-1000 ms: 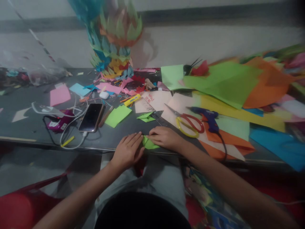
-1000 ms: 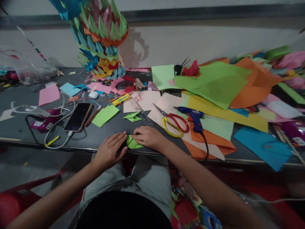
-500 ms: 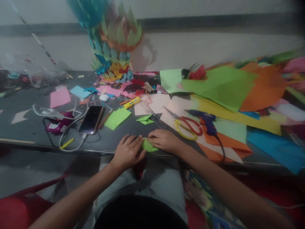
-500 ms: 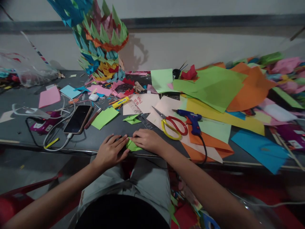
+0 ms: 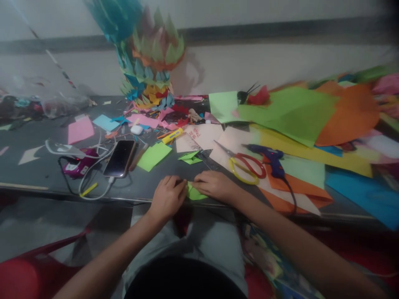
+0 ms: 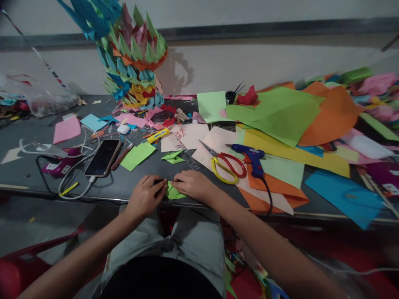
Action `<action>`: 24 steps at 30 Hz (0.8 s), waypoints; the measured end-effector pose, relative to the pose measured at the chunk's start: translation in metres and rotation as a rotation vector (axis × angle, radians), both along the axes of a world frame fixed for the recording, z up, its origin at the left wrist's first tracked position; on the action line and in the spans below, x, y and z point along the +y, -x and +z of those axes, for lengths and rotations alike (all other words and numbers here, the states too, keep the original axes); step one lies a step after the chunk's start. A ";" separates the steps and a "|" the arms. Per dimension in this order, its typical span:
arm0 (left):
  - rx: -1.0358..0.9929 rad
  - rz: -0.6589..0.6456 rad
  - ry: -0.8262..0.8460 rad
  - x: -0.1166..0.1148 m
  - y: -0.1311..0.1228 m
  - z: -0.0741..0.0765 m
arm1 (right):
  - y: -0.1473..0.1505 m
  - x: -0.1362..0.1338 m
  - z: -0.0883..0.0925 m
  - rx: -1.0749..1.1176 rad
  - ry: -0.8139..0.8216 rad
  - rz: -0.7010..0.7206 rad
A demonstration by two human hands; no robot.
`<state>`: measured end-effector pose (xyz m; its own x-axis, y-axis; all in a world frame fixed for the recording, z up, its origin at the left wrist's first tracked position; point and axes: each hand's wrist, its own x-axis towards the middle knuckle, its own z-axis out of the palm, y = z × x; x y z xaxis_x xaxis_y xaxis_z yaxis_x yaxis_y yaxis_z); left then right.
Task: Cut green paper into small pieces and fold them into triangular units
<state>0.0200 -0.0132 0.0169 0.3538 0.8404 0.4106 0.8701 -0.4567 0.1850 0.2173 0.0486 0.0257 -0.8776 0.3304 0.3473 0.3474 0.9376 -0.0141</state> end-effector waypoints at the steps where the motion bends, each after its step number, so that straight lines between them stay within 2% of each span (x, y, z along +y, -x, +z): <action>1: -0.009 0.009 0.002 0.001 -0.001 0.001 | 0.000 0.000 0.000 0.000 -0.014 0.007; 9: -0.012 0.019 -0.004 0.002 -0.003 0.002 | 0.000 -0.001 0.000 0.000 -0.065 0.018; 14: 0.067 0.040 0.013 0.001 -0.003 0.002 | 0.000 0.000 0.001 -0.043 -0.052 0.028; 21: 0.059 0.093 -0.001 0.000 -0.002 0.004 | 0.002 0.002 0.001 -0.054 -0.016 0.017; 24: 0.090 0.035 -0.024 0.001 -0.002 0.002 | 0.003 0.003 0.002 -0.052 -0.004 0.026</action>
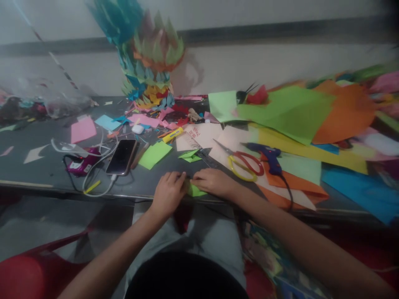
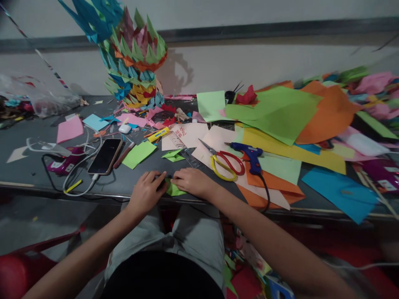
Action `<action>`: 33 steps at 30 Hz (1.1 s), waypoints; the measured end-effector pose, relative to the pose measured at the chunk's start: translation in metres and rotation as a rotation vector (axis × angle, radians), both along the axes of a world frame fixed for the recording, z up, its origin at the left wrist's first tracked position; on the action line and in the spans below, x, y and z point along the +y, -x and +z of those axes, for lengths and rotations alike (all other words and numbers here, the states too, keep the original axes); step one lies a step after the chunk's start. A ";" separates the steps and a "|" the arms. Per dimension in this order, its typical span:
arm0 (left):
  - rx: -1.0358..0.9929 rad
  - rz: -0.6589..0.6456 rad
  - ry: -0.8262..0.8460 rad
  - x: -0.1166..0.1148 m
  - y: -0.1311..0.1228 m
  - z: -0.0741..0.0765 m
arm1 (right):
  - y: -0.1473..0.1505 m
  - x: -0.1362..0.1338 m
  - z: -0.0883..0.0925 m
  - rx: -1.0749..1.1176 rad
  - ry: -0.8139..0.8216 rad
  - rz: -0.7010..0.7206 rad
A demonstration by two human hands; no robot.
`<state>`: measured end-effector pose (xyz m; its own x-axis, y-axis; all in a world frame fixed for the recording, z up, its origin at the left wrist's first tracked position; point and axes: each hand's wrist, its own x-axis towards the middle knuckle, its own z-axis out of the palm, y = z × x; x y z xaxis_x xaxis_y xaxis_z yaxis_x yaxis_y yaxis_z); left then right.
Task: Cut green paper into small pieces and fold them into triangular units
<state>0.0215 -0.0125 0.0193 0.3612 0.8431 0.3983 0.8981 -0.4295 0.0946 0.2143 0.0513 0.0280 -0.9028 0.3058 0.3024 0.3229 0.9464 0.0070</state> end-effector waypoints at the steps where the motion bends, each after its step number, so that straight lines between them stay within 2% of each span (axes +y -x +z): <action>1: 0.019 -0.032 0.009 0.000 0.000 0.000 | 0.000 0.000 0.000 -0.006 0.008 0.002; 3: 0.041 -0.069 0.041 0.001 0.000 0.001 | 0.000 0.000 -0.001 -0.008 0.031 -0.002; 7: 0.002 -0.033 0.102 0.003 0.001 0.006 | -0.003 -0.002 -0.004 0.062 0.126 -0.032; 12: -0.026 0.005 0.108 0.002 0.001 0.009 | -0.010 -0.005 0.001 0.207 0.436 -0.111; 15: -0.024 0.014 0.098 0.001 0.001 0.008 | -0.014 -0.004 0.003 0.256 0.532 -0.130; 18: -0.013 0.011 0.095 0.000 0.000 0.008 | -0.015 -0.004 0.001 0.268 0.493 -0.110; 22: 0.022 -0.017 0.092 0.002 0.001 0.009 | -0.015 -0.006 -0.003 0.219 0.328 -0.058; 26: 0.080 -0.136 0.054 0.006 0.004 0.011 | -0.014 -0.006 -0.003 0.145 0.244 -0.040; 29: 0.145 -0.243 0.090 0.007 0.004 0.012 | -0.015 -0.004 -0.003 0.097 0.227 -0.035; 33: 0.185 -0.244 0.150 0.006 0.000 0.011 | -0.013 -0.004 0.003 -0.021 0.175 -0.061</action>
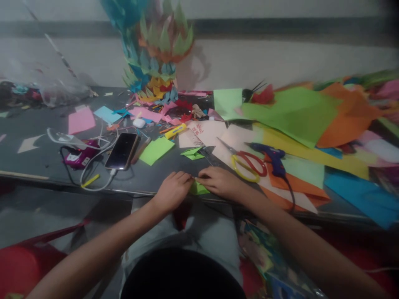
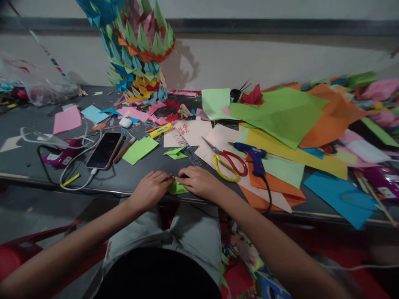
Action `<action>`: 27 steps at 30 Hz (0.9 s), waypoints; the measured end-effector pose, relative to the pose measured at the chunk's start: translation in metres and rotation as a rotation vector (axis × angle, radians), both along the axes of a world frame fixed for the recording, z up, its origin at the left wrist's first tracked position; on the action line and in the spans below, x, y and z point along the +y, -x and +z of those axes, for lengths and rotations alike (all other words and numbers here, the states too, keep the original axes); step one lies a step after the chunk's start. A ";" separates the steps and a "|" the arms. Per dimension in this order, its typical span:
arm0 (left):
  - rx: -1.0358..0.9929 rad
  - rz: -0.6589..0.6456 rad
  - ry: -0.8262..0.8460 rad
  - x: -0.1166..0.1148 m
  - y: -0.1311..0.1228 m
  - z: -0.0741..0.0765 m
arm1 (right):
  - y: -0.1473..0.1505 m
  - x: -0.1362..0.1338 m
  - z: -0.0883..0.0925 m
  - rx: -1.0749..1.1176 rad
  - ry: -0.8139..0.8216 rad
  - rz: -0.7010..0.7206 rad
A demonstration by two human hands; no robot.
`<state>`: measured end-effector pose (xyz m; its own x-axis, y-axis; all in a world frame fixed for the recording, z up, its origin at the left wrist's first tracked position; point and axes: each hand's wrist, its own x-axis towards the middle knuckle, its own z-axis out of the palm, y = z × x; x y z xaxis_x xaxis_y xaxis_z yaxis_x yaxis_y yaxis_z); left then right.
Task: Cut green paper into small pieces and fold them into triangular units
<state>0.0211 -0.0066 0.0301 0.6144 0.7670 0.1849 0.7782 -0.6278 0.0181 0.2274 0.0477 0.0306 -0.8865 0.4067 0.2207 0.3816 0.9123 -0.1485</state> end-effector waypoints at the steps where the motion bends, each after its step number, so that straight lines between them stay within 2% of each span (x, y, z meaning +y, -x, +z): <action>1: 0.002 0.008 -0.002 -0.001 -0.001 0.000 | 0.001 0.000 0.003 -0.040 -0.003 -0.017; 7: -0.025 0.049 -0.041 -0.002 -0.005 0.000 | -0.002 -0.004 0.028 -0.200 0.036 -0.091; 11: -0.055 0.055 -0.027 -0.003 -0.003 0.003 | -0.017 -0.008 0.032 -0.221 0.082 -0.137; 13: -0.074 0.053 0.001 -0.004 0.000 0.005 | -0.025 -0.012 0.030 -0.168 0.120 -0.151; 16: -0.138 0.010 0.073 -0.009 0.006 0.008 | -0.031 -0.023 0.022 0.073 0.166 -0.226; 19: -0.180 -0.001 0.111 -0.016 0.008 0.009 | -0.029 -0.037 0.010 0.298 0.104 -0.289; 23: -0.186 0.079 0.082 -0.022 0.001 0.007 | -0.017 -0.051 -0.004 0.216 -0.078 -0.219; 27: -0.161 0.126 0.052 -0.023 -0.003 0.006 | -0.009 -0.053 -0.008 0.212 -0.105 -0.330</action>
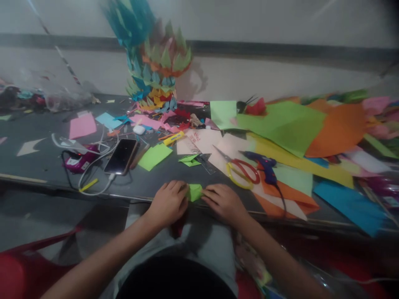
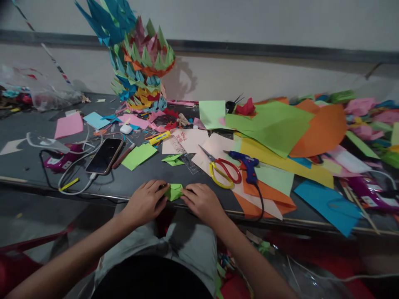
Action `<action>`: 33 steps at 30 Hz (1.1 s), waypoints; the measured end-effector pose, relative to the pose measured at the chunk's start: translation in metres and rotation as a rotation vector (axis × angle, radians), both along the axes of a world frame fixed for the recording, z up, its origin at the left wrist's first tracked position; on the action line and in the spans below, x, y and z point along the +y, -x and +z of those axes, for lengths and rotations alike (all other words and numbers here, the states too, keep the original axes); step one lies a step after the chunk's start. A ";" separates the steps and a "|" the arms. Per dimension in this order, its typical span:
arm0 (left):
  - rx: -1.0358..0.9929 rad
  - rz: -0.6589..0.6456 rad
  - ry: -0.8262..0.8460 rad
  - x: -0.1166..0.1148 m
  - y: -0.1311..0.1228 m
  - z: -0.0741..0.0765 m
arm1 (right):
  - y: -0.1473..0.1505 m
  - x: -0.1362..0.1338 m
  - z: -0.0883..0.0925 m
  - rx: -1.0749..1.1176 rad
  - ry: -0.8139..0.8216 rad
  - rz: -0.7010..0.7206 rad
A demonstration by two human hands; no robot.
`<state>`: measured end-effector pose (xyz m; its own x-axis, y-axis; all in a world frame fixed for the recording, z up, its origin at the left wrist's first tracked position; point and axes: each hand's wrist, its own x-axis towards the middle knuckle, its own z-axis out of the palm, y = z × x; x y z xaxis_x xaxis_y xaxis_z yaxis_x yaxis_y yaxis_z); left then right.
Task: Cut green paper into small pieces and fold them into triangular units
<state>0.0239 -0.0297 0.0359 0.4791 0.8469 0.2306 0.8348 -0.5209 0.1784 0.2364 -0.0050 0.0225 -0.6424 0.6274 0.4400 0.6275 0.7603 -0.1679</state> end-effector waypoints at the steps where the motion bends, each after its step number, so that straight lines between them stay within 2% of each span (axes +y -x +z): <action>1: 0.015 0.012 -0.001 0.000 0.000 0.000 | 0.001 0.001 0.001 0.018 0.009 -0.033; 4: 0.043 0.021 0.023 0.001 0.004 0.004 | 0.003 0.005 0.004 0.038 0.062 -0.046; 7: 0.051 -0.057 0.063 0.003 0.011 0.007 | 0.003 0.013 0.008 -0.007 0.124 0.036; 11: 0.033 -0.134 0.075 0.005 0.018 0.006 | 0.001 0.023 0.009 -0.050 0.150 0.068; 20: -0.081 -0.089 0.064 0.000 0.012 -0.004 | 0.003 0.019 0.013 0.005 0.274 0.177; 24: -0.120 -0.105 0.063 -0.003 0.014 -0.007 | 0.006 0.015 0.011 -0.034 0.244 0.176; 28: -0.168 -0.053 0.068 -0.003 0.010 -0.008 | 0.007 0.013 0.010 -0.001 0.164 0.160; 33: -0.228 -0.015 0.103 0.009 0.002 -0.007 | 0.008 0.023 0.011 -0.041 0.082 0.197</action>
